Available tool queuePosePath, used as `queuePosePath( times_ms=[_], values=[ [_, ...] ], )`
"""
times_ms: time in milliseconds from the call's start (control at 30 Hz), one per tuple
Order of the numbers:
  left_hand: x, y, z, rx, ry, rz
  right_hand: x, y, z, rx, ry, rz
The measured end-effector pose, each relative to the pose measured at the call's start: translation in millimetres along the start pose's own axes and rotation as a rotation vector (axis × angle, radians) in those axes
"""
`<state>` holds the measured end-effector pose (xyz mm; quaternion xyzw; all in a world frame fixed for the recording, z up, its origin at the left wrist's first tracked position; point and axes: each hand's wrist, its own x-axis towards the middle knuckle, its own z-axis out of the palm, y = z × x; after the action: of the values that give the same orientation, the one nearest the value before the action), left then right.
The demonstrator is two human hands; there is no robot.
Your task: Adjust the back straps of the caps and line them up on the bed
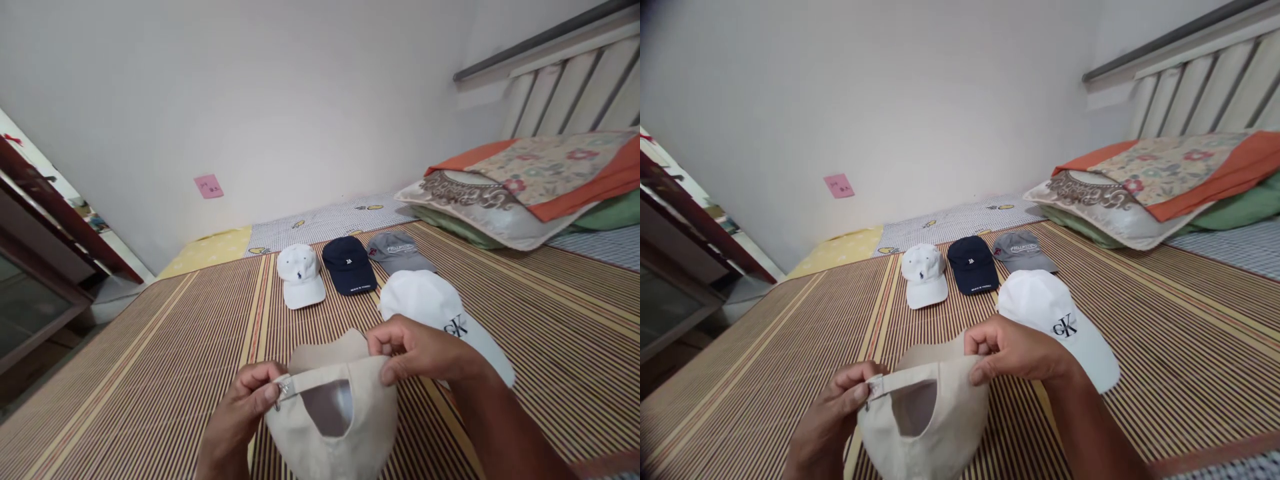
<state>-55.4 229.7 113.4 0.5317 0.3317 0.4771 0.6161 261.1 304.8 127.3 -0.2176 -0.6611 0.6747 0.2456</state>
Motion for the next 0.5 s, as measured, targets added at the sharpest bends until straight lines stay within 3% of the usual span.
queuePosePath(
  times_ms=[200,333,400,500],
  values=[
    [-0.2,-11.3,9.0,-0.204,-0.140,0.071,-11.9,0.6,-0.1,0.187,0.036,-0.184],
    [6.2,-28.4,23.4,-0.321,-0.303,0.219,-11.8,3.3,6.6,0.375,0.081,-0.321],
    [9.4,-34.4,35.3,-0.360,-0.324,0.275,-11.8,1.8,11.5,0.449,0.151,-0.323],
    [8.9,-40.5,52.4,-0.384,-0.326,0.248,-11.7,-0.6,14.3,0.494,0.277,-0.286]
  ],
)
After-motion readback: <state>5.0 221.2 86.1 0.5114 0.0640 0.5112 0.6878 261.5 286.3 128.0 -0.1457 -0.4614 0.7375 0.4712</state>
